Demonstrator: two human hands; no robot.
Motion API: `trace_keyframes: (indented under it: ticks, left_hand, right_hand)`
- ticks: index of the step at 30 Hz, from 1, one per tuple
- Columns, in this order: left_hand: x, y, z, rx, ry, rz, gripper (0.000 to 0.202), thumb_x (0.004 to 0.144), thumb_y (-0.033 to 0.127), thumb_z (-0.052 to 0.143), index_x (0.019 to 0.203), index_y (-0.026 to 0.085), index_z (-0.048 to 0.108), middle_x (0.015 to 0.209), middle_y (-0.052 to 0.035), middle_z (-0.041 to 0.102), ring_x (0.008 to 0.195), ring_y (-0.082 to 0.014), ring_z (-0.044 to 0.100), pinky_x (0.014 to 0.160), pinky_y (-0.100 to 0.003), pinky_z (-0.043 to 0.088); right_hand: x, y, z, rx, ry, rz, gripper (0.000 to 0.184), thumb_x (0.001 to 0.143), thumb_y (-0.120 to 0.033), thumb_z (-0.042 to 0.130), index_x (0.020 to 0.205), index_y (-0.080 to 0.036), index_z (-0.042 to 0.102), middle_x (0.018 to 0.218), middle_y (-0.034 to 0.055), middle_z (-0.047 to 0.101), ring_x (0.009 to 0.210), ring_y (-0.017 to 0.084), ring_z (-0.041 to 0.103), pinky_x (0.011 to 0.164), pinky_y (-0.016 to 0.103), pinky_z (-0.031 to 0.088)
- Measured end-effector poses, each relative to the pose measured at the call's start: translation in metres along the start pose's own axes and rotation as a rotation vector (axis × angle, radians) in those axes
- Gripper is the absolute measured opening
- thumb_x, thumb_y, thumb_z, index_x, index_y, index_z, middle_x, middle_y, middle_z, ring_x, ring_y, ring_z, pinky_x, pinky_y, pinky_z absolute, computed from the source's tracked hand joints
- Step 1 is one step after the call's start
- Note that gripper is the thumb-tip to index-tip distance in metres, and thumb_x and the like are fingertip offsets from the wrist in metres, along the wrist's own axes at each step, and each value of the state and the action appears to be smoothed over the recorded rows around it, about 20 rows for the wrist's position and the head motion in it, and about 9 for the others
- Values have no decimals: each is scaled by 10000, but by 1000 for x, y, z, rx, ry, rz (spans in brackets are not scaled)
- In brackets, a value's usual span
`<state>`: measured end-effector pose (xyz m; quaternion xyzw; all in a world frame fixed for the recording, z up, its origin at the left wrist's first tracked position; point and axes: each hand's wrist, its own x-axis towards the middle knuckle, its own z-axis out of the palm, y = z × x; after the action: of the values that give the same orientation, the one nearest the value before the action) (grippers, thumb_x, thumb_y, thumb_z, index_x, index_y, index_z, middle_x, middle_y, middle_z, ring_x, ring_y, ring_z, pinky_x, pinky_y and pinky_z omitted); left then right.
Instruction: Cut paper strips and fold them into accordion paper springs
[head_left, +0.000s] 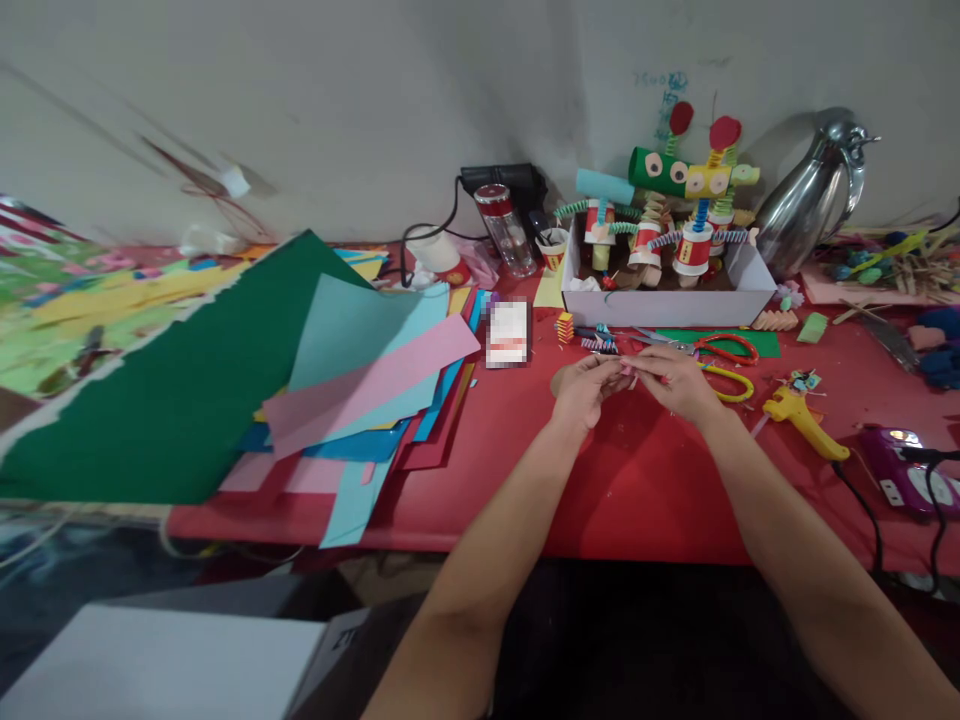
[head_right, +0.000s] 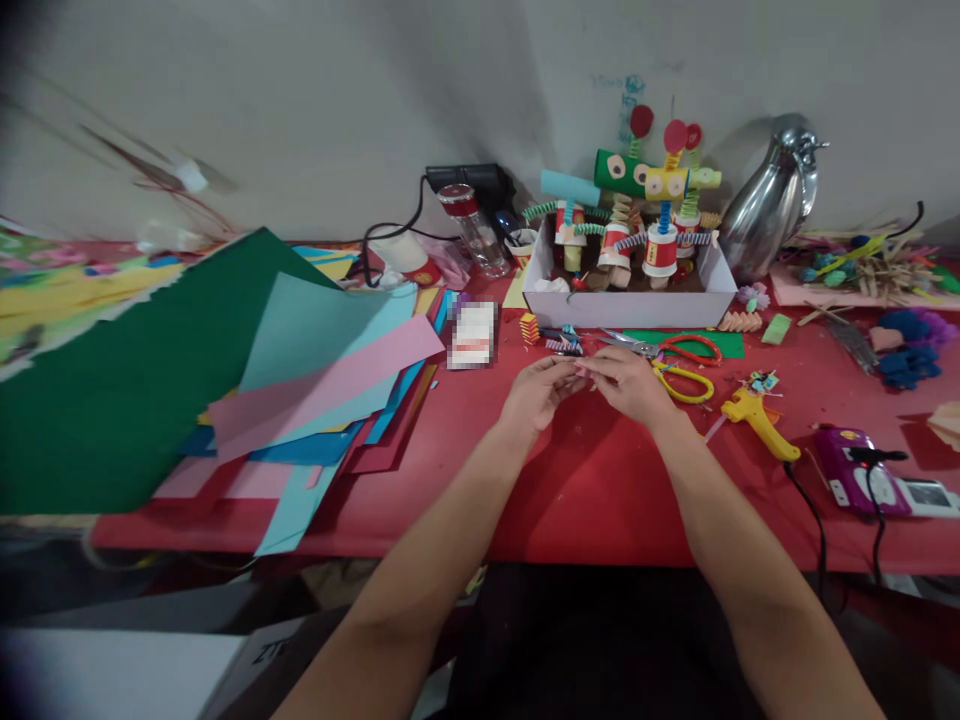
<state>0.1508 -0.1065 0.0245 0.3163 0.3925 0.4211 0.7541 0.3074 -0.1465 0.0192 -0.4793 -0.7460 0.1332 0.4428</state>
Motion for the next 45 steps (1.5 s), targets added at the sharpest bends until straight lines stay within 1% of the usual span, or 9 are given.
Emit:
trace_keyframes:
  ticks: [7, 12, 15, 20, 24, 29, 35, 42, 45]
  left_hand:
    - [3, 3, 0, -9, 39, -24, 174, 556, 162, 817, 632, 149, 661, 633, -13, 692, 636, -132, 663, 816, -340, 548]
    - [2, 2, 0, -16, -10, -6, 158, 585, 158, 807, 673, 151, 676, 672, -10, 698, 648, -121, 659, 825, -334, 549]
    - [1, 2, 0, -35, -37, 41, 151, 615, 135, 793, 713, 156, 682, 695, -6, 692, 667, -112, 658, 851, -330, 542]
    - [-3, 4, 4, -61, -14, 161, 166, 657, 117, 759, 796, 189, 703, 831, 0, 704, 795, -115, 669, 897, -311, 528]
    - [-7, 3, 8, -20, -23, 215, 195, 685, 174, 755, 875, 203, 725, 910, -16, 718, 885, -135, 670, 906, -307, 519]
    - [-10, 0, 9, -3, -78, 270, 240, 651, 202, 793, 885, 209, 743, 894, -26, 744, 897, -157, 679, 913, -328, 511]
    - [-10, 0, 9, -4, -65, 247, 252, 617, 188, 816, 858, 206, 744, 919, -40, 749, 939, -179, 680, 938, -342, 488]
    - [-10, 2, 8, 25, -118, 251, 221, 612, 202, 825, 821, 214, 754, 893, -24, 740, 883, -148, 672, 912, -312, 498]
    - [-8, 3, 5, 70, -111, 242, 242, 584, 221, 854, 808, 202, 765, 841, -19, 742, 813, -130, 662, 868, -295, 508]
  right_hand:
    - [-2, 11, 4, -293, -46, -131, 331, 969, -241, 450, 1132, -243, 738, 885, 99, 689, 846, 224, 615, 805, 392, 512]
    - [0, 4, 0, -177, -9, -86, 319, 924, -199, 490, 1093, -280, 748, 951, 84, 691, 908, 227, 609, 859, 413, 497]
    - [0, -4, 0, 45, 61, 73, 315, 873, -209, 532, 1083, -294, 751, 971, 57, 698, 907, 208, 620, 852, 392, 504]
    - [1, -15, 12, 560, 287, 522, 326, 767, -361, 668, 1072, -257, 716, 975, 28, 731, 909, 192, 659, 847, 357, 530]
    - [1, -23, 28, 775, 353, 654, 373, 642, -420, 786, 961, -250, 695, 1037, 43, 746, 983, 216, 675, 847, 355, 549]
    - [2, -30, 34, 785, 449, 614, 296, 649, -411, 790, 888, -246, 728, 1013, 39, 768, 1023, 233, 681, 950, 404, 519]
    - [2, -29, 29, 740, 403, 589, 302, 674, -464, 778, 889, -254, 755, 996, 39, 769, 1018, 248, 682, 933, 420, 526]
    - [4, -25, 12, 370, 332, 414, 229, 755, -477, 707, 788, -255, 754, 958, 49, 750, 952, 251, 662, 900, 408, 506]
    - [5, -24, 10, 319, 303, 370, 210, 773, -454, 682, 769, -255, 747, 905, 56, 738, 897, 247, 653, 854, 397, 504]
